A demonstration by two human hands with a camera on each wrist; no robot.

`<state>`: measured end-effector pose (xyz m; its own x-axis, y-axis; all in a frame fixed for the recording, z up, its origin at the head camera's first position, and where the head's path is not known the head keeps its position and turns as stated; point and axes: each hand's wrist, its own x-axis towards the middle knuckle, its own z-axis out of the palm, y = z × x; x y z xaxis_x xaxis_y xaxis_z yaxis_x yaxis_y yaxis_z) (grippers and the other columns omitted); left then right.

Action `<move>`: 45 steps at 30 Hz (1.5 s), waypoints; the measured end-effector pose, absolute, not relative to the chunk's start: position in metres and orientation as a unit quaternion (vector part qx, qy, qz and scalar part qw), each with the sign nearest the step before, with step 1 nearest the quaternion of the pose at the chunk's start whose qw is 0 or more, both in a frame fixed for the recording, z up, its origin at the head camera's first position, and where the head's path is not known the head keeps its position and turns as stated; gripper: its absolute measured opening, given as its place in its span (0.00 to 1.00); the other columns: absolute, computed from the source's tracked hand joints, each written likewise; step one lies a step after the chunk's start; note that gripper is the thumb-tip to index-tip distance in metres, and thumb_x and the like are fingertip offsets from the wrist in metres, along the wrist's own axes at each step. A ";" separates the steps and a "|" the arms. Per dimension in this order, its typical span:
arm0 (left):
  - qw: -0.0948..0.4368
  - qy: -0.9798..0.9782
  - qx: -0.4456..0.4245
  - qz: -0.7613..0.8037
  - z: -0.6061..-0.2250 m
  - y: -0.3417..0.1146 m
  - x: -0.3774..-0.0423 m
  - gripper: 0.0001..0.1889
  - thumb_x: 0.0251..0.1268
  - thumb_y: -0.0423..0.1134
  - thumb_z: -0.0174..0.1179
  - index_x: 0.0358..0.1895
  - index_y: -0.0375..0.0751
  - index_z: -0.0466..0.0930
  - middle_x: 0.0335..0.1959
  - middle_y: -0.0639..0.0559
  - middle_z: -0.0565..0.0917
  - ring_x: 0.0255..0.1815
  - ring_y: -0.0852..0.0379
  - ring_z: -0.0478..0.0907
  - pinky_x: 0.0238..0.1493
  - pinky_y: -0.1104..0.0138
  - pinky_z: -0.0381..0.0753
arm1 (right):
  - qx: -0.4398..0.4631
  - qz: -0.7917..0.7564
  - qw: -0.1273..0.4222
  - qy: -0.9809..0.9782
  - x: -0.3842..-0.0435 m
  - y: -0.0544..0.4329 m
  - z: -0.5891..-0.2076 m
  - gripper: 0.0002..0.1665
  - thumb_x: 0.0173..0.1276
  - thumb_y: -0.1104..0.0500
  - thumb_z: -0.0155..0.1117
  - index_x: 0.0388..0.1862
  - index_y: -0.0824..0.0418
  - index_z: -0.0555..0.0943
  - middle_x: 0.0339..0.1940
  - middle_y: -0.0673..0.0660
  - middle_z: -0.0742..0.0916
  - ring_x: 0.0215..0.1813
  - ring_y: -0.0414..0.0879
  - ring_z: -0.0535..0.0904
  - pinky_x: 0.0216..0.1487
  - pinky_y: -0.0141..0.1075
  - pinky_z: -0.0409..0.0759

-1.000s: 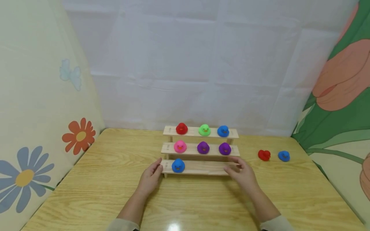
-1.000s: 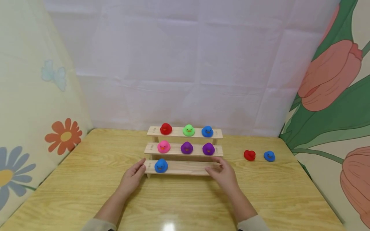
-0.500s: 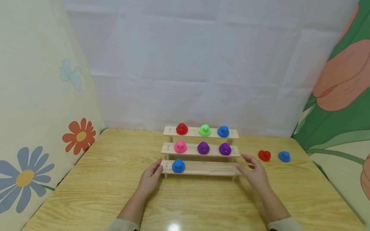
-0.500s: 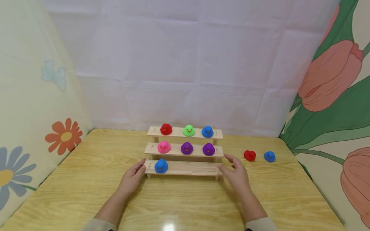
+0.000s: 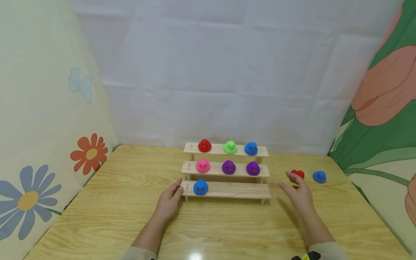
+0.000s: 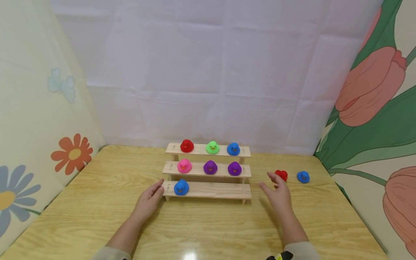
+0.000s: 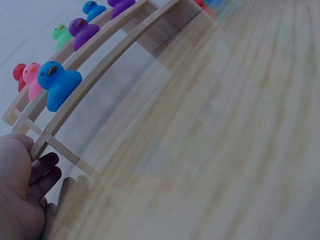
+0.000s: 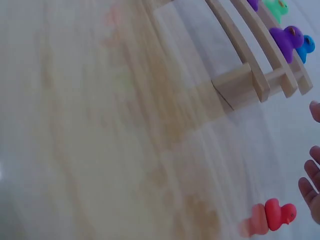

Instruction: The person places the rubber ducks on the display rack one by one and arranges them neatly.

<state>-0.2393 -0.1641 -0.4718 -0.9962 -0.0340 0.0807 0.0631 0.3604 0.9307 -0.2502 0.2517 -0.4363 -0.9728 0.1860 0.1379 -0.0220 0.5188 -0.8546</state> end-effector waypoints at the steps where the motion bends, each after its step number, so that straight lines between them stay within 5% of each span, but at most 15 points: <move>1: 0.044 -0.823 -0.010 -0.566 -0.471 -0.164 -0.239 0.24 0.78 0.39 0.46 0.71 0.30 0.63 0.72 0.34 0.66 0.75 0.38 0.60 0.76 0.49 0.60 | -0.049 0.487 0.107 -0.865 -0.252 0.254 -0.436 0.33 0.70 0.55 0.64 0.69 0.67 0.68 0.70 0.67 0.74 0.70 0.59 0.67 0.70 0.50 0.67; 41: 0.046 -0.819 -0.007 -0.572 -0.472 -0.164 -0.239 0.24 0.78 0.38 0.46 0.71 0.29 0.64 0.72 0.35 0.66 0.76 0.39 0.59 0.76 0.50 0.59 | -0.135 0.465 0.081 -0.871 -0.285 0.302 -0.448 0.38 0.71 0.55 0.61 0.74 0.69 0.61 0.74 0.72 0.65 0.74 0.68 0.60 0.74 0.60 0.62; 45: 0.046 -0.823 -0.004 -0.566 -0.473 -0.163 -0.239 0.24 0.78 0.38 0.47 0.71 0.30 0.64 0.73 0.36 0.66 0.76 0.39 0.59 0.77 0.50 0.58 | -0.109 0.469 0.069 -0.873 -0.287 0.312 -0.450 0.41 0.69 0.49 0.64 0.74 0.66 0.62 0.75 0.71 0.65 0.74 0.68 0.60 0.74 0.59 0.63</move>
<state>-0.2392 -0.1634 -0.4726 -0.9958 -0.0451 0.0801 0.0587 0.3582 0.9318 -0.2874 0.3120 -0.4501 -0.9665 0.2560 0.0186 0.1258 0.5355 -0.8351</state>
